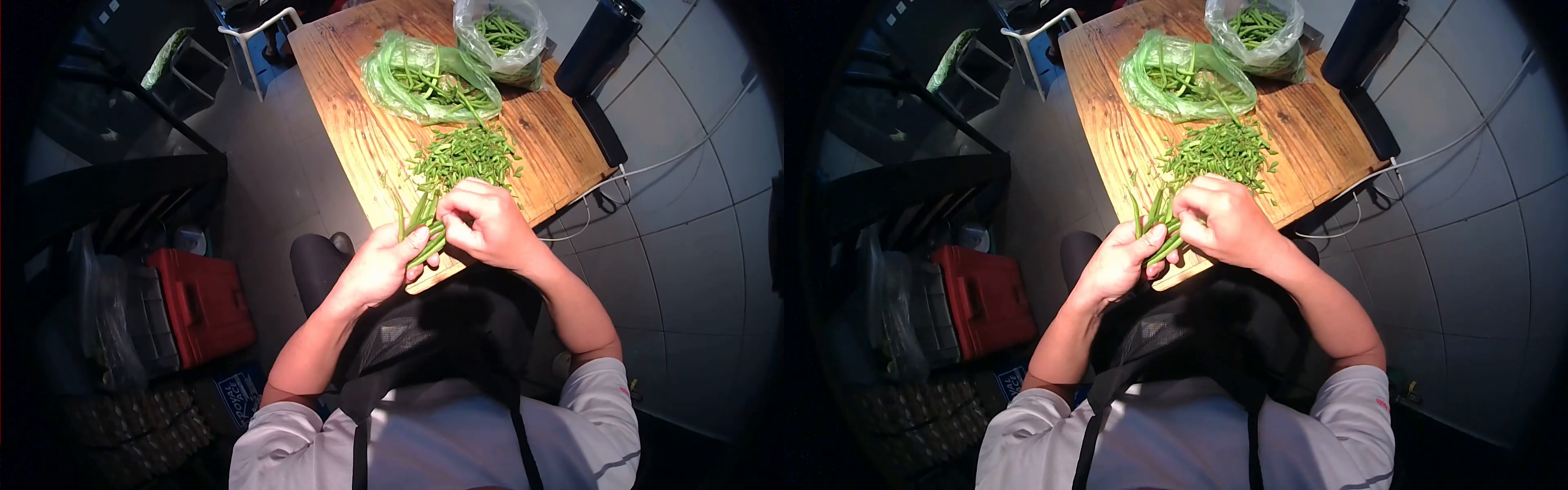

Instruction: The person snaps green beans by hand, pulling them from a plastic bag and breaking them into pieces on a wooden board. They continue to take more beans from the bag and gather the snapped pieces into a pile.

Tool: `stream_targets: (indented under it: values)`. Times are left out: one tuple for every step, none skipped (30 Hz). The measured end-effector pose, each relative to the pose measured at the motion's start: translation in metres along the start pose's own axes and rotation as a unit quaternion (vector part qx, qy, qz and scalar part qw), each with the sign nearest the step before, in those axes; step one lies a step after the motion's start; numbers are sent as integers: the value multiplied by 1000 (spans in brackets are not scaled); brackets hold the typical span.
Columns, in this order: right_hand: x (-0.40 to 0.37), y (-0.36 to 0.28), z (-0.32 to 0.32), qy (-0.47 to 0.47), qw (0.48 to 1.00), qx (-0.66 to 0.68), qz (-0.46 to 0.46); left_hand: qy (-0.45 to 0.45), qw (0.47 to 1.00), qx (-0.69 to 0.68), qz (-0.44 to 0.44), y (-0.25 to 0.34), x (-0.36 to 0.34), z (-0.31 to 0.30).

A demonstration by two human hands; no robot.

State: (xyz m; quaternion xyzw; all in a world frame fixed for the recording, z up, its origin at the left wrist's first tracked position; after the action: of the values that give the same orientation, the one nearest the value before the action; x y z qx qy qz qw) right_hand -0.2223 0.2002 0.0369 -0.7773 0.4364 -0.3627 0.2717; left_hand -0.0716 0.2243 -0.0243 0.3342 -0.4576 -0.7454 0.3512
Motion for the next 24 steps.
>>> stream_targets:
  values:
    - [-2, 7, 1, 12, 997, 56, 58, 3, 1000, -6, -1, 0, 0, 0]
    - [-3, 13, 0, 18, 986, 130, 102, -3, 1000, -4, -1, -1, -1, 0]
    - [-1, 15, -7, 40, 982, 138, 125, -9, 1000, 0, 3, -2, 0, -1]
    - [0, 17, -13, 63, 976, 147, 149, -16, 1000, 3, 5, 0, 2, -1]
    - [2, 19, -18, 86, 980, 115, 137, -14, 1000, -12, -1, 0, 0, -2]
    - [3, 21, -23, 101, 984, 77, 128, -12, 1000, -10, -6, 0, -1, -3]
    - [7, 22, -28, 93, 990, 33, 100, -10, 1000, -7, -6, 2, 0, -3]
    - [7, 21, -28, 84, 994, -10, 74, -8, 1000, -5, -10, 2, -1, -4]
    - [8, 17, -32, 115, 992, -33, 27, -10, 1000, -22, -14, 2, 0, -5]
    - [6, 12, -33, 146, 988, -53, -19, -12, 999, -38, -21, 0, -1, -6]
    - [5, 6, -35, 175, 980, -74, -66, -13, 998, -55, -25, 0, 0, -7]
    - [5, -3, -34, 148, 978, -103, -102, -9, 998, -50, -24, 0, 1, -7]
    - [4, -14, -36, 120, 974, -131, -138, -5, 999, -45, -24, 0, 0, -7]
    - [3, -25, -37, 94, 968, -159, -172, -2, 999, -40, -25, 0, 0, -6]
    - [3, -32, -33, 60, 963, -167, -203, -5, 999, -35, -24, 0, 0, -5]
    - [3, -36, -31, 58, 952, -188, -235, -9, 999, -30, -24, 0, 0, -4]
    - [3, -35, -30, 53, 950, -198, -235, -13, 999, -25, -24, 1, 0, -3]
    - [4, -35, -28, 47, 949, -208, -234, -12, 999, -27, -27, 1, 0, -3]
    - [4, -32, -29, 48, 950, -212, -225, -9, 999, -29, -28, 1, 0, -4]
    - [5, -29, -29, 48, 951, -216, -217, -6, 999, -32, -29, 3, 0, -5]
    - [7, -25, -29, 48, 951, -220, -210, -2, 999, -38, -31, 4, 0, -5]
    - [9, -19, -27, 47, 954, -219, -202, 5, 998, -45, -35, 5, -1, -6]
    - [11, -12, -26, 47, 956, -217, -193, 10, 998, -51, -38, 6, -1, -7]
    - [12, -5, -25, 49, 957, -217, -185, 12, 997, -59, -43, 7, -2, -7]
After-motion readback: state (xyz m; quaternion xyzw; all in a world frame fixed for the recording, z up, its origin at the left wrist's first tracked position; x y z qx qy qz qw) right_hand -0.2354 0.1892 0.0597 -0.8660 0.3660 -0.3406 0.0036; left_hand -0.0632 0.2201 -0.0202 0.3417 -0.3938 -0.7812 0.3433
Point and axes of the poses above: each hand's wrist, its own x-axis towards the middle knuckle, its own z-axis out of the palm, y = z × x, the point moved 6 cm from there along x, towards the middle knuckle, and after that the axes turned 6 degrees about z, right-handed, at the moved point
